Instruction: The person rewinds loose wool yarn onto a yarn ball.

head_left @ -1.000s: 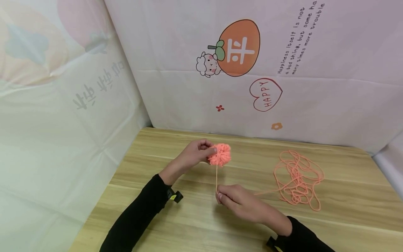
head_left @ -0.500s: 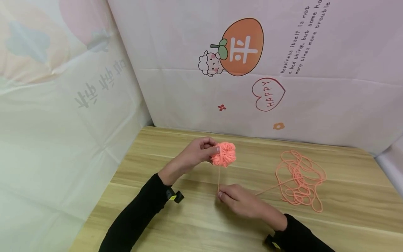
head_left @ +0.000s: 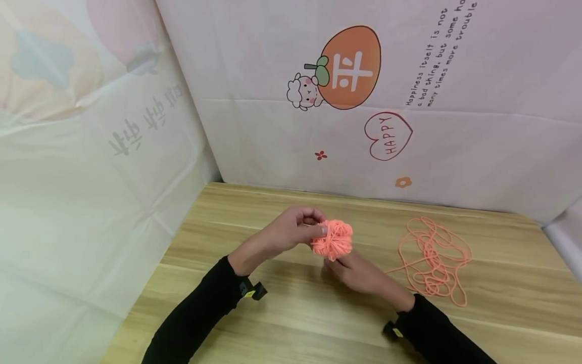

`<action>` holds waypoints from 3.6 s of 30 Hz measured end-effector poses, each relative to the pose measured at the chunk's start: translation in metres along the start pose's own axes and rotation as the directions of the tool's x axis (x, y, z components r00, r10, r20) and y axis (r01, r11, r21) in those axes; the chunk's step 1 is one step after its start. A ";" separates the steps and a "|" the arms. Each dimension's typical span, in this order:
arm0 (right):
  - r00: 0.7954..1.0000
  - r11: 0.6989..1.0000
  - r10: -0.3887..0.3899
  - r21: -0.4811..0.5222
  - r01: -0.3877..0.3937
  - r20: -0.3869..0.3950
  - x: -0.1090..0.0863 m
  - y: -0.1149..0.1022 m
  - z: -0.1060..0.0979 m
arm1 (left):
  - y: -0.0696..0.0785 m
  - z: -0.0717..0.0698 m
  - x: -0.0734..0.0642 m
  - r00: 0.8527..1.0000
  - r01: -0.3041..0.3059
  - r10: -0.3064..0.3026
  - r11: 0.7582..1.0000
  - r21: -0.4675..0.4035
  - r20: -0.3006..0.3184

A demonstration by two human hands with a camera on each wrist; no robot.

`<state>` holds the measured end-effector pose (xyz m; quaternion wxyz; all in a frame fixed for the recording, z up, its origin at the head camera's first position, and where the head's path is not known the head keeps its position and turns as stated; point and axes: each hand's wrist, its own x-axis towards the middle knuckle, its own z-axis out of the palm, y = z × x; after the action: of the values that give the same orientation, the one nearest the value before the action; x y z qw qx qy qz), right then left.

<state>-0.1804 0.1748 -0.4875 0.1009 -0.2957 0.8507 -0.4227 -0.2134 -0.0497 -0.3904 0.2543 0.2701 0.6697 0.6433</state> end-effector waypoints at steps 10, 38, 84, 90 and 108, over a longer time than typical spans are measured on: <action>0.994 0.995 -0.083 0.044 0.086 -0.067 0.012 0.012 -0.030 | -0.010 0.012 -0.002 0.996 0.002 -0.008 0.998 0.063 0.089; 0.977 0.997 0.058 0.070 -0.045 -0.206 0.013 -0.027 -0.074 | -0.043 0.005 0.009 0.984 0.141 -0.158 0.973 0.182 0.083; 0.949 0.954 -0.282 -0.149 0.261 -0.139 -0.017 -0.062 -0.005 | -0.058 -0.025 0.031 0.949 0.196 -0.177 0.979 0.049 -0.261; 0.956 0.955 -0.274 -0.148 0.257 -0.108 -0.017 -0.053 0.007 | -0.054 -0.026 0.030 0.954 0.167 -0.157 0.986 0.017 -0.256; 0.986 0.976 -0.136 -0.186 0.116 -0.097 -0.006 -0.018 0.008 | -0.020 -0.005 0.015 0.998 0.057 -0.059 0.996 -0.074 -0.022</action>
<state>-0.1645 0.1649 -0.4794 0.0001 -0.3335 0.8690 -0.3655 -0.2282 -0.0435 -0.4102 0.2746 0.2333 0.6561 0.6631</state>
